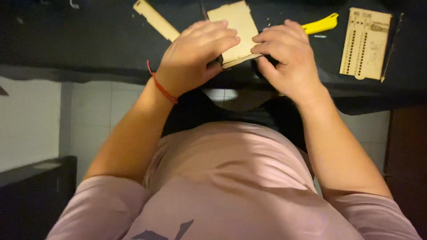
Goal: The person assembles a small wooden box-like structure by hand, inserting pre-cut pieces into slots and pressing them into place. They handle multiple flat wooden parts, aligning and fitting them together to form a rectangular frame.
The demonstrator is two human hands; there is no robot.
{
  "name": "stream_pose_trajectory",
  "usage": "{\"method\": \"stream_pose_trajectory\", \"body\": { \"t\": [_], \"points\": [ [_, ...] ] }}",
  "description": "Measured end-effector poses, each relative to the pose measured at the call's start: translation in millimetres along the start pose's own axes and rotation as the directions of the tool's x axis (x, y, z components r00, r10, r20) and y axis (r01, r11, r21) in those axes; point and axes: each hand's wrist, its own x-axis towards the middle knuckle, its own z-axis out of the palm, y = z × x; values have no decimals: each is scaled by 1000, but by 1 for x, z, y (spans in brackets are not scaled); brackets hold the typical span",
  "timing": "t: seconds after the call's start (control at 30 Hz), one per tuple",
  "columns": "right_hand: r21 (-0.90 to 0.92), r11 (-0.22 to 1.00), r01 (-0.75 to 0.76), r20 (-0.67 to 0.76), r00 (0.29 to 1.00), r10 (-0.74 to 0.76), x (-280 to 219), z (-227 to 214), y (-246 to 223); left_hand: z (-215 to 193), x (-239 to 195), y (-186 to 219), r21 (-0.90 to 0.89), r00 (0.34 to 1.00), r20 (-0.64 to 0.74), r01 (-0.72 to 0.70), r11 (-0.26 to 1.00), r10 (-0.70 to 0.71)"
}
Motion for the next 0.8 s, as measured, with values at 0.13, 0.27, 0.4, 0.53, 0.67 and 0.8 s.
{"method": "stream_pose_trajectory", "body": {
  "t": [0.13,0.27,0.4,0.53,0.67,0.8],
  "points": [
    [-79,995,55,53,997,-51,-3,3,-5,-20,1,18,-64,975,177,145,987,-132],
    [-140,990,35,114,993,-19,-3,2,-12,-18,-3,23,6,959,220,185,983,-182],
    [-92,995,28,155,988,-14,-2,-2,-19,-13,-8,24,98,968,160,180,979,-194],
    [-94,992,87,133,988,-75,-1,0,-17,-12,-9,25,153,980,96,158,975,-174],
    [-143,982,122,145,984,-101,6,4,-19,-5,-15,22,196,984,30,165,967,-174],
    [-128,984,126,116,987,-111,7,6,-18,-3,-20,21,131,985,-59,166,977,-159]
  ]
}}
